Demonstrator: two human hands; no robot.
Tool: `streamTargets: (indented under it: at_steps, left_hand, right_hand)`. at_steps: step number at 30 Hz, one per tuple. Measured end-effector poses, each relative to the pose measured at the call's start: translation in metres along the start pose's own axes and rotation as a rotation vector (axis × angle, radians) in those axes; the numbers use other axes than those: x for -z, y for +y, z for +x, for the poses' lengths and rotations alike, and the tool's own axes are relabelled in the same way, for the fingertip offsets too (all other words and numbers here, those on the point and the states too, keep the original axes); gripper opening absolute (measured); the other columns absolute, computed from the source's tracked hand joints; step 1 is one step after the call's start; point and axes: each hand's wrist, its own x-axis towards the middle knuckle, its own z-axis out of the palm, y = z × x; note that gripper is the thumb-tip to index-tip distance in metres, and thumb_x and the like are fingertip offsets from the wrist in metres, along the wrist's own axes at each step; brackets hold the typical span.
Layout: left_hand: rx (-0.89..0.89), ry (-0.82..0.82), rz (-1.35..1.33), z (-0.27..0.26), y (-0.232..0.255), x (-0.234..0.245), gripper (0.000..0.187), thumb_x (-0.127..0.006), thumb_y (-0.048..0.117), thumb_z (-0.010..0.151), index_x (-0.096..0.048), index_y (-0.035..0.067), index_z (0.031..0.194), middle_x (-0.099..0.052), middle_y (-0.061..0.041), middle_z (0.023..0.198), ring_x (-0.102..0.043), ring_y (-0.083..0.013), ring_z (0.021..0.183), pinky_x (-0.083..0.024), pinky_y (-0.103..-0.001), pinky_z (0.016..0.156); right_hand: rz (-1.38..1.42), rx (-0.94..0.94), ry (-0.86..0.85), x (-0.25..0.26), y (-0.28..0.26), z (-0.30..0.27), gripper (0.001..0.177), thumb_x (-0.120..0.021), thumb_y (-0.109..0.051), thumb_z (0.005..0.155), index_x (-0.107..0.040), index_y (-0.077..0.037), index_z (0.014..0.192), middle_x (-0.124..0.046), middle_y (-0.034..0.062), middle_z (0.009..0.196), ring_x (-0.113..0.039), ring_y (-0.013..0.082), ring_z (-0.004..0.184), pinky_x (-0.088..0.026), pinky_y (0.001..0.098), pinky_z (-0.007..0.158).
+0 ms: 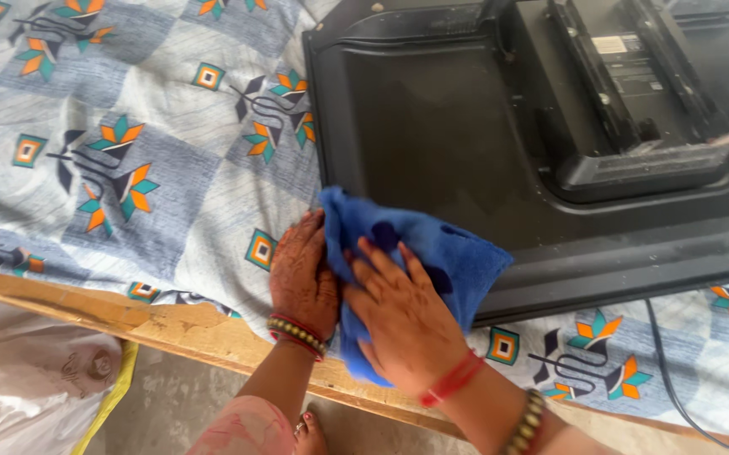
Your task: The person wipes the back panel of a flat-screen television using a blue cloth. They systematically clean the plastic casing, moving around the central mounting bracket and ventilation grilles to remove dust and smudges.
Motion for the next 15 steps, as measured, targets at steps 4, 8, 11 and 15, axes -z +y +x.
streamTargets:
  at_steps: [4,8,11,15]
  left_hand:
    - [0.044,-0.054,0.075,-0.001,0.002,-0.003,0.045,-0.047,0.012,0.097,-0.059,0.002,0.139,-0.055,-0.019,0.15,-0.047,-0.0371,0.143,-0.031,-0.051,0.123]
    - [0.056,-0.102,0.131,0.001,-0.003,-0.005,0.049,-0.047,0.014,0.096,-0.058,0.006,0.143,-0.054,-0.018,0.151,-0.047,-0.0359,0.143,-0.03,-0.05,0.122]
    - [0.069,-0.123,0.148,0.003,-0.006,-0.009,0.051,-0.05,0.017,0.093,-0.058,0.008,0.142,-0.054,-0.017,0.15,-0.047,-0.035,0.142,-0.03,-0.049,0.122]
    - [0.069,-0.113,0.105,0.002,-0.002,-0.004,0.052,-0.049,0.016,0.092,-0.058,0.008,0.143,-0.054,-0.017,0.15,-0.048,-0.0356,0.142,-0.03,-0.05,0.123]
  right_hand:
    - [0.105,0.152,-0.043,0.011,0.01,-0.036,0.061,-0.075,-0.017,0.064,-0.066,-0.01,0.124,-0.046,0.0153,0.146,-0.025,0.034,0.147,-0.014,0.058,0.117]
    - [0.08,0.148,0.118,-0.004,0.004,-0.04,0.051,-0.069,-0.014,0.068,-0.067,-0.011,0.119,-0.053,0.0134,0.145,-0.033,0.0323,0.147,-0.017,0.0558,0.119]
    - [0.05,0.103,0.14,-0.022,-0.001,-0.031,0.038,-0.067,-0.013,0.078,-0.067,-0.01,0.116,-0.058,0.0114,0.139,-0.04,0.0295,0.147,-0.019,0.0544,0.123]
    - [0.042,0.17,0.119,-0.029,0.01,-0.027,0.033,-0.066,-0.011,0.077,-0.07,-0.013,0.109,-0.06,0.0093,0.138,-0.043,0.0272,0.143,-0.02,0.0533,0.122]
